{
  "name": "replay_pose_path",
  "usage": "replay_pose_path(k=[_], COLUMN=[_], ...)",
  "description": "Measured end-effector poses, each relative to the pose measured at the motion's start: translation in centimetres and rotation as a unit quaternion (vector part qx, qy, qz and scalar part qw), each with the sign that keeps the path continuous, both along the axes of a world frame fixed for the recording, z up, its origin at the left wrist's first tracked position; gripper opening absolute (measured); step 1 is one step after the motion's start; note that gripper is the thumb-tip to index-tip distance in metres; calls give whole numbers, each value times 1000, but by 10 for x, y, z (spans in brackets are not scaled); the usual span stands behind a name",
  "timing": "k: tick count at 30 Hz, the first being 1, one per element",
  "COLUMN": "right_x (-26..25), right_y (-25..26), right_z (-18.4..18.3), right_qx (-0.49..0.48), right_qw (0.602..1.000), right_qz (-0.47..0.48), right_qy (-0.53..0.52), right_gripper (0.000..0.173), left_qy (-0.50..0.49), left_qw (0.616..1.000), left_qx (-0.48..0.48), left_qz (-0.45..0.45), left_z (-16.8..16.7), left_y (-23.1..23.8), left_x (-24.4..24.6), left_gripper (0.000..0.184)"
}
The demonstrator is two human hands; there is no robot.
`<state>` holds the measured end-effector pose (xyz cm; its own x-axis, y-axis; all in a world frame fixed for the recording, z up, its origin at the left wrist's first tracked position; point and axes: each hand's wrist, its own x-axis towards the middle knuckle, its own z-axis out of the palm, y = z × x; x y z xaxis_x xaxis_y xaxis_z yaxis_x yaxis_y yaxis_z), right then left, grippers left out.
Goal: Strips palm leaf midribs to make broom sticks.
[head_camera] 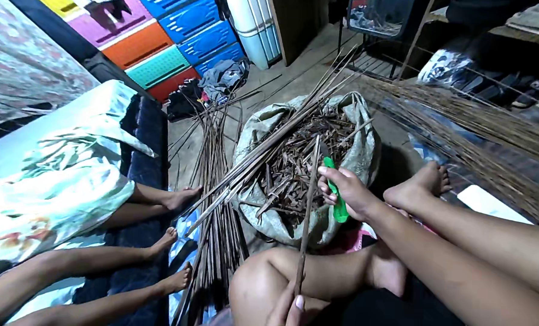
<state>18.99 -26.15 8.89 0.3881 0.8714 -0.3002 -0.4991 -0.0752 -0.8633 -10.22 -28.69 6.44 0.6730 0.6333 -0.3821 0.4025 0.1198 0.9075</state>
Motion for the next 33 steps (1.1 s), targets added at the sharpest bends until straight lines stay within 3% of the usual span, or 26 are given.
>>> replay_pose_path(k=[6,11,15,20,23,26,33], right_x=[-7,-15,-4,10,13,14,15], right_y=[6,12,8,-8,-12,-10,-13], right_z=[-9,-11,-13,-9,-8,-8,-26], right_qx=[-47,-49,-53,-112,-159,-216,-211], right_qw=[998,992,951,874,843,812,763], right_qz=[26,99,193,239,256,260,234], right_qy=[-39,-57,-234,-408,-446,-475,-564], right_gripper=[14,17,27,50,63,61,53], left_qy=[11,5,31,78,121,180,245], left_qw=[1000,969,944,933,950,957,928], left_qx=[-8,246,327,350,287,219,265], left_qz=[11,-16,-31,-24,-37,-57,-87], left_z=[-3,-8,-4,-2,2,7,-3], left_y=[3,49,82,100,106,113,123], left_x=[13,56,104,146,161,169,175], left_gripper=[41,44,42,39,41,48,41])
